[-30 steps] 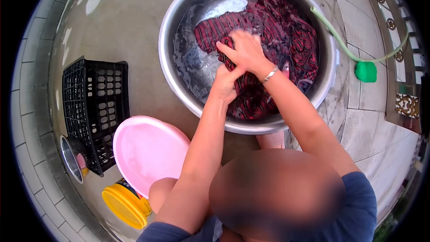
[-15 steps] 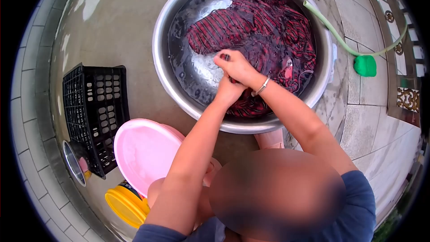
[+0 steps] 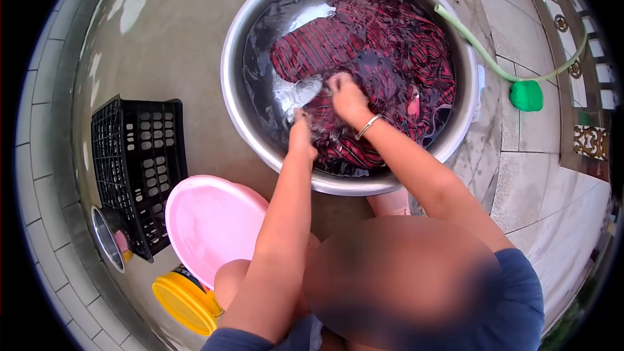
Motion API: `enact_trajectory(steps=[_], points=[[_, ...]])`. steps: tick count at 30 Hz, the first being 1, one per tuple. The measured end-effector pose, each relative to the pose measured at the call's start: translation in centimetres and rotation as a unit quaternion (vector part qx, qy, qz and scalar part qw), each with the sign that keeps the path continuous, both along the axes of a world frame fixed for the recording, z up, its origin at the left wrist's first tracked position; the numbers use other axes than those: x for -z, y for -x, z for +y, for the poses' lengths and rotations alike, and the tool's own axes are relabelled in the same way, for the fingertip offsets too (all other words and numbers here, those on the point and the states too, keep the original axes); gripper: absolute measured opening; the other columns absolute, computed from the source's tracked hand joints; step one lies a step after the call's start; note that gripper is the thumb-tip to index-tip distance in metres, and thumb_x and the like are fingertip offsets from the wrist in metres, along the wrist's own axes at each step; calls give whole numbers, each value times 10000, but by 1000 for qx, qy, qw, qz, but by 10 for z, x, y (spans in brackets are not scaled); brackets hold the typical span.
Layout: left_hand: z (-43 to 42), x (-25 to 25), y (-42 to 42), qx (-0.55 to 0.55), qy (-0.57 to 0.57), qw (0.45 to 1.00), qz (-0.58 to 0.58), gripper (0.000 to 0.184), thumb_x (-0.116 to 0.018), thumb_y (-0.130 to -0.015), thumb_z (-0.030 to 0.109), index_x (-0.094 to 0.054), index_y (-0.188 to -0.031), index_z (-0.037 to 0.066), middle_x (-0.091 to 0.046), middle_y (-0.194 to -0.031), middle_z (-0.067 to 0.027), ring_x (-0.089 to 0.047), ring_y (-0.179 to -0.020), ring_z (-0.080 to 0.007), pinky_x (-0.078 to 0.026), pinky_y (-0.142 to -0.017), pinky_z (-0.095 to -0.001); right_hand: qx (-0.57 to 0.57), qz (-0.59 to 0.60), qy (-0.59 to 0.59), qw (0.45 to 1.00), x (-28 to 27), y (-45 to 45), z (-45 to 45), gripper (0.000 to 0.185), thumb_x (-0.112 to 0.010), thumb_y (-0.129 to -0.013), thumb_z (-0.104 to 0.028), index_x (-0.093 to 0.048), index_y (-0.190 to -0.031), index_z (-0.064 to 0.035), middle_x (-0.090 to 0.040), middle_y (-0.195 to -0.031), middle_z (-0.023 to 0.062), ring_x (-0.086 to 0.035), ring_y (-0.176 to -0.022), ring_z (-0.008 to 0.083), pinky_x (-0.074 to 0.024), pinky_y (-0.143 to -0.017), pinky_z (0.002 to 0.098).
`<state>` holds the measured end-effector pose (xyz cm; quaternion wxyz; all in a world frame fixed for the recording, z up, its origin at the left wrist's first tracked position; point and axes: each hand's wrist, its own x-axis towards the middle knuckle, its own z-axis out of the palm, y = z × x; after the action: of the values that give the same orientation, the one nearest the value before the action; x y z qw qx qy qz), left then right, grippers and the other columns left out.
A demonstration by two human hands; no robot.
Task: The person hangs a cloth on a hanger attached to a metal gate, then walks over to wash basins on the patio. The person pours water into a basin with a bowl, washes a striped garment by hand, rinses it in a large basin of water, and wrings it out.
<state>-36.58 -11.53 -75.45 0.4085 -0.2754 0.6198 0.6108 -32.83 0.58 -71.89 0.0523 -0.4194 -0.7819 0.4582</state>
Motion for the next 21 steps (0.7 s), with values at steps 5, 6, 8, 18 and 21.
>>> enact_trajectory(steps=[5,6,8,18,21], points=[[-7,-27,1,-78,-284,956,3,382,-466,-807,448,-548,-945,101,-584,-881,-68,-572,-754,-225,-483,-685,-394,-37,166,63,983,-46,-5,-47,305,-573,-776,-324,-553,-738,-23,-568,-656,186,-573,-636,304,-432,-599,343],[-8,-18,8,-118,-277,953,-33,328,-465,-830,379,-540,-939,79,-586,-869,-79,-580,-737,-228,-487,-672,-392,-32,143,13,989,-42,-3,-39,344,-541,-778,-378,-556,-705,-42,-571,-652,185,-569,-639,326,-433,-596,372],[23,-63,1,-169,-175,970,33,269,-430,-857,287,-534,-937,51,-584,-865,-86,-583,-761,-227,-486,-665,-402,-17,96,-87,991,-37,0,-19,437,-476,-781,-485,-560,-639,-81,-578,-645,182,-561,-645,370,-435,-592,431],[2,-59,6,-82,-239,967,23,277,-504,-840,347,-534,-810,73,-546,-764,-32,-538,-681,-147,-457,-629,-295,-81,156,45,983,-53,-15,-43,376,-554,-750,-409,-539,-746,-34,-576,-712,183,-561,-644,347,-435,-587,386],[-2,-53,-5,-54,-373,925,40,216,-464,-854,263,-546,-856,63,-571,-777,-66,-563,-727,-188,-474,-634,-329,-120,243,-65,960,-63,-20,-42,279,-555,-780,-293,-516,-676,-37,-535,-569,167,-550,-582,352,-434,-535,380]])
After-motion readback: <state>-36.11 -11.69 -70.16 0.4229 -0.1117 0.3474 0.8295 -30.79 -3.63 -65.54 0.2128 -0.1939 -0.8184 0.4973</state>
